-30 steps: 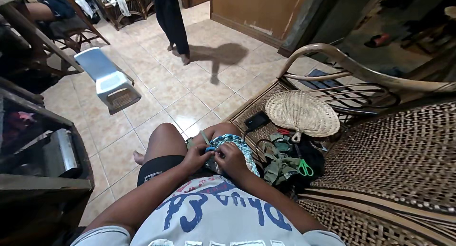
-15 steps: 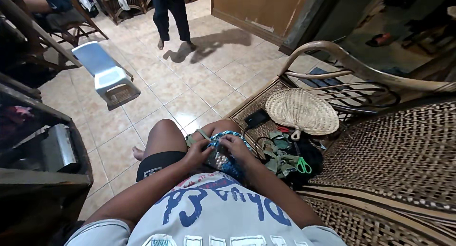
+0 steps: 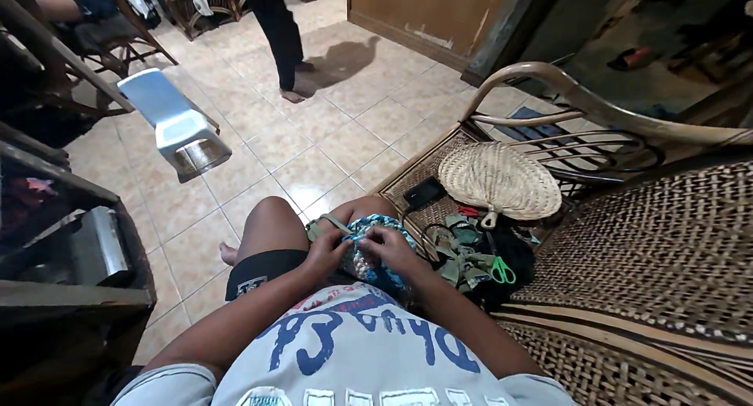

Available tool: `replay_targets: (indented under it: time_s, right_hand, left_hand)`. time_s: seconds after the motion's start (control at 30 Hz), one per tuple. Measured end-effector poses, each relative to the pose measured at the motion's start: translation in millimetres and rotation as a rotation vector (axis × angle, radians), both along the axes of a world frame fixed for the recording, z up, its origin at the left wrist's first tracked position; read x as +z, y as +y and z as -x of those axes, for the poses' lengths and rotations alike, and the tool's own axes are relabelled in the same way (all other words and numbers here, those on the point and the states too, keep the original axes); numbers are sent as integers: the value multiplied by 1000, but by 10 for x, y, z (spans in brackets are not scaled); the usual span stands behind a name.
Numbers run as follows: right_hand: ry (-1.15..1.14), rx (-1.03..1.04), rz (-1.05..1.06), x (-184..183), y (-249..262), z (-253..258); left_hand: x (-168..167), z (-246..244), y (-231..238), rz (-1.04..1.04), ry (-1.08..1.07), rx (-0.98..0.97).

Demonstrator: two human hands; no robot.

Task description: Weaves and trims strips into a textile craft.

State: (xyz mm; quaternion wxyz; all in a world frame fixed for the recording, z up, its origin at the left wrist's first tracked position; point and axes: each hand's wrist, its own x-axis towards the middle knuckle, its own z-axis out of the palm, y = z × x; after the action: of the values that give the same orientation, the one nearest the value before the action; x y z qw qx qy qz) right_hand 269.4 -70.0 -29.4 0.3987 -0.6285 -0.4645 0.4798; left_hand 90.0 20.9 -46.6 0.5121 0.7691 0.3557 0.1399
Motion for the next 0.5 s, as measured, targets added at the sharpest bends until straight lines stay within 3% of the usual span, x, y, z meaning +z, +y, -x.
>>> replay_targets:
  time_s: [0.13,0.37,0.5]
  right_hand:
    - [114,55,73,-37,50,-93]
    - [-195,-131,-219,-184,-1,172]
    - [-22,-106,-135,-88,7,191]
  left_hand:
    - [33,-3,-29,-116,47,-36]
    - [17,6,-53,-509,84,-104]
    - [61,-11,-82,-495,147,-128]
